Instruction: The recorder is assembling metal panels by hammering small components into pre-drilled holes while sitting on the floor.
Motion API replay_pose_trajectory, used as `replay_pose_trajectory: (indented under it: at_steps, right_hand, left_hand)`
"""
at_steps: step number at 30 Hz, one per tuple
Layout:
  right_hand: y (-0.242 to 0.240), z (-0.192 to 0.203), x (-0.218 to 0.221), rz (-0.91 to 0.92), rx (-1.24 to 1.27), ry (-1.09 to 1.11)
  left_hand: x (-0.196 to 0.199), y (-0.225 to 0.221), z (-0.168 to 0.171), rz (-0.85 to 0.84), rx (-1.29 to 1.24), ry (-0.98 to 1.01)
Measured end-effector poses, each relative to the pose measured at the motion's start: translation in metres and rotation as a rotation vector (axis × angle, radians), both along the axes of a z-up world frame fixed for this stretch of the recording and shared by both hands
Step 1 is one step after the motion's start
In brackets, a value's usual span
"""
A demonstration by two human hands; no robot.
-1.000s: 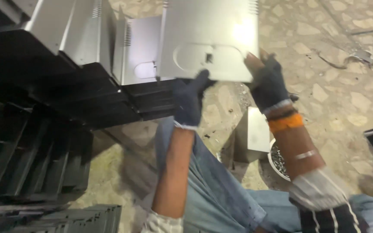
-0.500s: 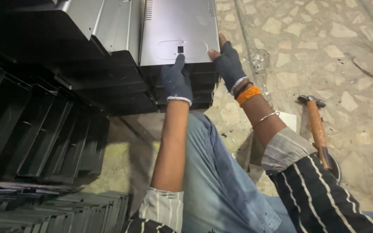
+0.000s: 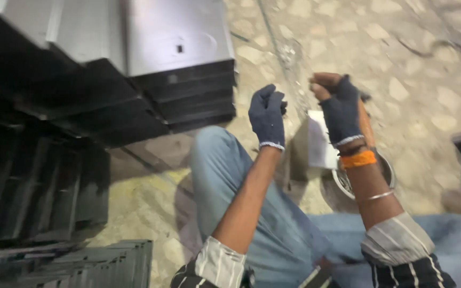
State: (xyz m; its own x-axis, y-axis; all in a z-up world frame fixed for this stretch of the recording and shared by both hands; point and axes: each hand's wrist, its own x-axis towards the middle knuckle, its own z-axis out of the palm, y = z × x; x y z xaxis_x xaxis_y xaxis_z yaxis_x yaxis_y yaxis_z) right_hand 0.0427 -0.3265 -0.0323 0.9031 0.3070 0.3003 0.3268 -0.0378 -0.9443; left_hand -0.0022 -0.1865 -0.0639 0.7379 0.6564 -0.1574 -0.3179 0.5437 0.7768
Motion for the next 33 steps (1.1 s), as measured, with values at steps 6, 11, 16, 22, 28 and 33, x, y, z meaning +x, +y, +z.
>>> replay_pose_trajectory:
  at_steps: [6,11,16,22,28,33]
  right_hand:
    - [-0.128,-0.096,-0.049,-0.425,-0.263,0.07]
    - [-0.172,-0.173,-0.077,-0.234,-1.026,-0.067]
    - [-0.171,-0.175,-0.077,-0.261,-1.258,0.061]
    - [-0.166,-0.167,-0.076,-0.411,-1.203,0.169]
    - [-0.163,-0.162,-0.074,-0.446,-1.118,0.18]
    - [-0.184,-0.235,-0.059,-0.384,-1.097,0.058]
  left_hand:
    - [0.006,-0.048,-0.105,-0.132,0.48,0.07]
    - [-0.004,-0.062,-0.147,-0.146,0.958,0.196]
    - [-0.013,-0.064,-0.137,-0.166,0.885,0.162]
    - [-0.008,-0.07,-0.116,-0.277,0.43,0.194]
    - [-0.006,-0.067,-0.124,-0.295,0.506,0.228]
    - [-0.001,-0.066,-0.131,-0.27,0.614,0.174]
